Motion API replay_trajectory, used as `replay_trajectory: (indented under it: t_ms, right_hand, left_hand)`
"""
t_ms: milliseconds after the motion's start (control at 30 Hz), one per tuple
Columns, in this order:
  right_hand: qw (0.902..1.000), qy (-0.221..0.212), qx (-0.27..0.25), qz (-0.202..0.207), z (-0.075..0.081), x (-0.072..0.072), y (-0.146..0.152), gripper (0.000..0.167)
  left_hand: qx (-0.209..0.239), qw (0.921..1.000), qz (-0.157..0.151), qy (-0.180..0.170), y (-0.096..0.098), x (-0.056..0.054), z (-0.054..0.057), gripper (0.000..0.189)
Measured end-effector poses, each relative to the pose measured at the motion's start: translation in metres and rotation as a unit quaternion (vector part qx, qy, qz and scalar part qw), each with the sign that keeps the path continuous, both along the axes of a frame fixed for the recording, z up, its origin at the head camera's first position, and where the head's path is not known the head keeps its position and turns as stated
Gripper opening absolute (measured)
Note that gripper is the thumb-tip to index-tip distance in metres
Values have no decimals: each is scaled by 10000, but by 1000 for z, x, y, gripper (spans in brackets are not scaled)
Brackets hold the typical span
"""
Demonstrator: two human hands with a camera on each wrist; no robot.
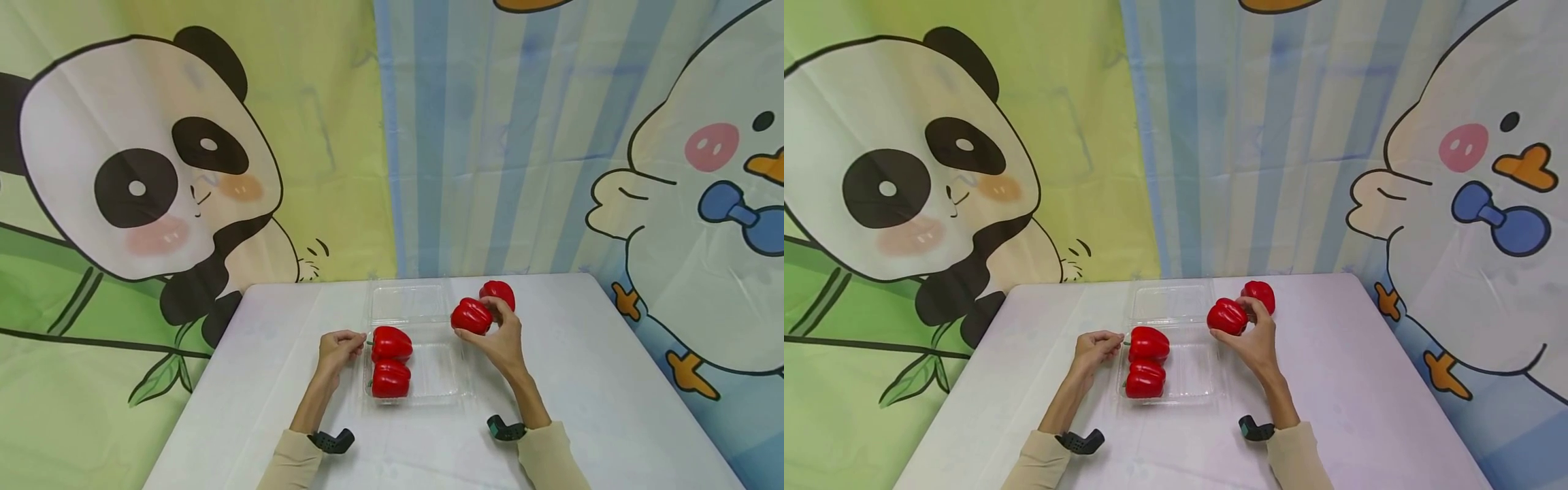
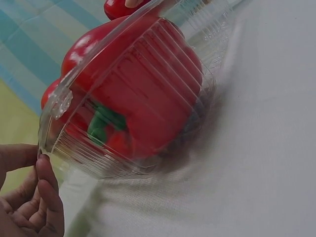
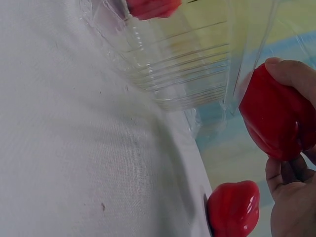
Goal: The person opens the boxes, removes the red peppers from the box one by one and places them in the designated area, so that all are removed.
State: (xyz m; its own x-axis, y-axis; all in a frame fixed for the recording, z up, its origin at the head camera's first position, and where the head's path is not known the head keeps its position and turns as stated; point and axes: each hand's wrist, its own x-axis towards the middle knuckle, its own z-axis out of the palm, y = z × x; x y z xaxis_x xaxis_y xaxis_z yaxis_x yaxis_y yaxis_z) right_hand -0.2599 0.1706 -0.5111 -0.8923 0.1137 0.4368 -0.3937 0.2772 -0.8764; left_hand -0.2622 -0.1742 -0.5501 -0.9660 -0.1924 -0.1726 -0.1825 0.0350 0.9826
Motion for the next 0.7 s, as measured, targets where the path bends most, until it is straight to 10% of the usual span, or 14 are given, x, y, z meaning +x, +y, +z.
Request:
replay_trajectory:
  t_ms: [433, 700]
  right_hand:
    - [9999, 122, 4, -101, -1, -2, 10, 74]
    - [9994, 145, 134, -295, -31, -21, 23, 77]
  left_hand:
    - [6, 10000, 7, -44, 1, 0, 2, 21]
    - [-32, 10000, -51, -31, -2, -1, 0, 27]
